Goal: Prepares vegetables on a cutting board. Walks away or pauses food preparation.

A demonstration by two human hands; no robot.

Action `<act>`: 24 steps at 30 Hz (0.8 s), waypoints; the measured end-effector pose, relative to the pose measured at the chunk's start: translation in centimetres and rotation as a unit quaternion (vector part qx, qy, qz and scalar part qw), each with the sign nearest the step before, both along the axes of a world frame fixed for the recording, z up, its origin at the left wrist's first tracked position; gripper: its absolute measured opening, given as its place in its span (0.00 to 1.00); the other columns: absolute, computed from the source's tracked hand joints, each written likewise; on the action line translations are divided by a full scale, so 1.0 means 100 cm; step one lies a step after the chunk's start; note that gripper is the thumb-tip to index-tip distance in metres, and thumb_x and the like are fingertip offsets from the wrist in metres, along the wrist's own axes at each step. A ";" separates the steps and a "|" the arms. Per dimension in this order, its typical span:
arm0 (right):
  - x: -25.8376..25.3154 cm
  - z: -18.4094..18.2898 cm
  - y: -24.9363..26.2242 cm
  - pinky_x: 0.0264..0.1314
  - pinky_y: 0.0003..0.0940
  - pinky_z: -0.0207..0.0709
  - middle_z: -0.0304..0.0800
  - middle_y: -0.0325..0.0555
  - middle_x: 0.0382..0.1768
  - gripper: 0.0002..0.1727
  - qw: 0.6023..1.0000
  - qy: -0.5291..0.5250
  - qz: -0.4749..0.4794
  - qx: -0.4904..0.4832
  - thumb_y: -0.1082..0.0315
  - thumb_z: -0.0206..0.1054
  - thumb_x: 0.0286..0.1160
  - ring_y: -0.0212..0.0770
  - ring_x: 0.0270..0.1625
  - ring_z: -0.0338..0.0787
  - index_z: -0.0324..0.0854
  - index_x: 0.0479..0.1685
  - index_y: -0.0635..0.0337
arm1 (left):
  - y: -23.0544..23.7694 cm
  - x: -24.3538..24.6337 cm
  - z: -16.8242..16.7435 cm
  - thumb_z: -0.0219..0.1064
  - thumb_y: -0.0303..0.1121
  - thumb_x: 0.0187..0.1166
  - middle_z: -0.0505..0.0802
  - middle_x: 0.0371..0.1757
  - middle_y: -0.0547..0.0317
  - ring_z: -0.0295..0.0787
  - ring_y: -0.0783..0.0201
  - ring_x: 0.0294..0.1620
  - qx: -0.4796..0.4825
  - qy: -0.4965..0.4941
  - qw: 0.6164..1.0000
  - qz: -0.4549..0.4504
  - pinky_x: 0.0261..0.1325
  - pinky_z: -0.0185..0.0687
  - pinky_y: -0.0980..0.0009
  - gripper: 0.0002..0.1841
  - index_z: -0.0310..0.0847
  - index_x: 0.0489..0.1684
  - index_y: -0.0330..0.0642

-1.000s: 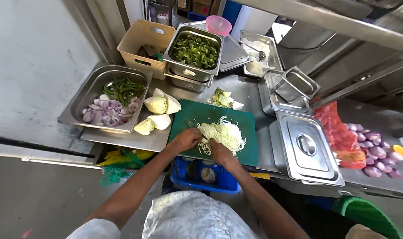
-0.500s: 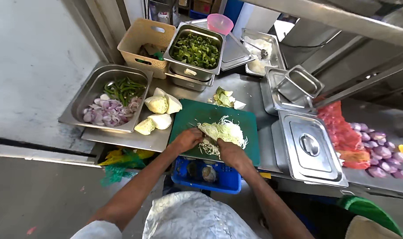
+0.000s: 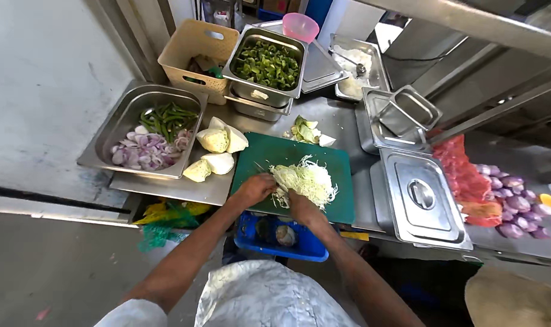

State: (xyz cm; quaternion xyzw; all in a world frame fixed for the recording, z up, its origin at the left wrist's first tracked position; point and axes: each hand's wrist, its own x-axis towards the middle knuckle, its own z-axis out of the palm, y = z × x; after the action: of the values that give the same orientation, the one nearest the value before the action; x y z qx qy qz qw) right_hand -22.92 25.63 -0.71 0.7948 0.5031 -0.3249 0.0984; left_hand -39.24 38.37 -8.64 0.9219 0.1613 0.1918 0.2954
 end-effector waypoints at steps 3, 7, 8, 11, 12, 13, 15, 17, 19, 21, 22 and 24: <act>0.006 0.012 0.003 0.50 0.67 0.85 0.92 0.60 0.49 0.20 1.000 -0.014 0.027 -0.004 0.63 0.60 0.87 0.65 0.51 0.94 0.72 0.75 0.48 | -0.003 -0.001 0.005 0.70 0.25 0.79 0.96 0.52 0.52 0.91 0.54 0.62 0.005 -0.009 1.000 0.001 0.73 0.82 0.57 0.05 0.94 0.39 0.38; 0.009 0.041 -0.005 0.50 0.65 0.85 0.92 0.57 0.47 0.17 0.998 -0.039 0.035 -0.024 0.61 0.61 0.86 0.62 0.51 0.93 0.75 0.70 0.48 | -0.004 -0.002 -0.003 0.69 0.25 0.80 0.96 0.52 0.52 0.91 0.54 0.62 0.014 -0.017 1.000 0.004 0.74 0.82 0.57 0.06 0.94 0.38 0.38; 0.005 0.029 -0.005 0.50 0.66 0.85 0.92 0.58 0.48 0.19 0.999 -0.028 0.023 -0.022 0.61 0.61 0.85 0.63 0.51 0.93 0.75 0.72 0.49 | -0.005 -0.003 -0.005 0.69 0.25 0.79 0.96 0.52 0.52 0.91 0.54 0.63 0.015 -0.016 1.000 0.007 0.75 0.82 0.57 0.06 0.94 0.39 0.38; -0.003 -0.006 -0.002 0.53 0.66 0.85 0.91 0.61 0.51 0.20 1.000 0.015 -0.005 -0.005 0.62 0.56 0.90 0.64 0.53 0.93 0.69 0.77 0.52 | -0.006 -0.001 -0.007 0.70 0.27 0.79 0.95 0.54 0.52 0.90 0.55 0.64 0.018 -0.005 1.000 0.014 0.75 0.81 0.58 0.06 0.94 0.40 0.38; -0.005 -0.008 0.000 0.53 0.66 0.85 0.91 0.62 0.51 0.20 1.000 0.015 -0.007 -0.001 0.63 0.55 0.90 0.65 0.53 0.93 0.68 0.78 0.52 | -0.006 -0.001 -0.009 0.71 0.29 0.79 0.95 0.53 0.53 0.90 0.55 0.63 0.024 -0.007 0.999 0.020 0.74 0.82 0.58 0.06 0.94 0.39 0.39; -0.008 -0.009 -0.001 0.53 0.65 0.85 0.91 0.61 0.51 0.20 1.000 0.014 -0.006 -0.001 0.63 0.55 0.90 0.64 0.53 0.93 0.68 0.78 0.51 | -0.008 -0.002 -0.012 0.72 0.29 0.79 0.95 0.52 0.54 0.91 0.56 0.62 0.030 -0.012 0.999 0.025 0.73 0.83 0.59 0.05 0.94 0.38 0.39; -0.009 -0.006 -0.002 0.53 0.65 0.86 0.91 0.61 0.50 0.20 1.000 0.009 0.000 -0.008 0.64 0.55 0.89 0.64 0.53 0.93 0.68 0.78 0.51 | -0.007 -0.003 -0.014 0.72 0.31 0.79 0.96 0.51 0.55 0.91 0.57 0.61 0.037 -0.016 0.999 0.026 0.73 0.83 0.60 0.05 0.94 0.38 0.41; -0.004 0.008 -0.003 0.53 0.66 0.85 0.91 0.61 0.50 0.20 1.000 -0.005 0.009 -0.017 0.64 0.57 0.88 0.64 0.53 0.93 0.69 0.77 0.49 | -0.006 -0.001 -0.010 0.71 0.30 0.80 0.96 0.51 0.54 0.91 0.56 0.62 0.038 -0.002 0.999 0.013 0.74 0.82 0.59 0.06 0.94 0.39 0.40; 0.001 0.031 -0.006 0.53 0.67 0.84 0.92 0.60 0.50 0.19 0.999 -0.024 0.021 -0.016 0.64 0.58 0.87 0.64 0.54 0.93 0.73 0.73 0.48 | -0.005 0.000 -0.007 0.69 0.29 0.81 0.95 0.50 0.54 0.91 0.55 0.61 0.042 0.009 0.999 -0.002 0.74 0.82 0.59 0.07 0.94 0.38 0.39; 0.001 0.039 -0.007 0.52 0.65 0.84 0.92 0.58 0.48 0.17 0.999 -0.029 0.024 -0.024 0.62 0.58 0.87 0.62 0.53 0.93 0.74 0.71 0.48 | -0.006 -0.002 -0.005 0.68 0.28 0.81 0.95 0.51 0.53 0.90 0.55 0.61 0.038 0.011 0.999 -0.004 0.73 0.82 0.59 0.07 0.93 0.38 0.38; -0.001 0.032 -0.007 0.52 0.65 0.84 0.92 0.59 0.49 0.18 0.999 -0.023 0.016 -0.026 0.63 0.59 0.86 0.63 0.53 0.93 0.74 0.72 0.49 | -0.007 -0.001 -0.005 0.68 0.28 0.82 0.95 0.51 0.52 0.91 0.54 0.62 0.033 0.011 0.999 -0.001 0.74 0.82 0.59 0.07 0.93 0.38 0.37; -0.004 0.003 -0.005 0.54 0.66 0.85 0.91 0.62 0.52 0.22 1.000 0.010 -0.007 -0.015 0.64 0.59 0.86 0.65 0.55 0.93 0.70 0.78 0.52 | -0.007 0.000 -0.005 0.68 0.29 0.82 0.95 0.53 0.51 0.90 0.54 0.63 0.028 0.019 0.999 0.000 0.74 0.81 0.58 0.08 0.93 0.40 0.36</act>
State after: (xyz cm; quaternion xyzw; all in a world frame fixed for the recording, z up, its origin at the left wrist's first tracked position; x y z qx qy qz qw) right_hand -23.33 25.14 -0.46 0.7934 0.4938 -0.3408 0.1027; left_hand -39.20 37.69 -9.19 0.9334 0.1614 0.1785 0.2662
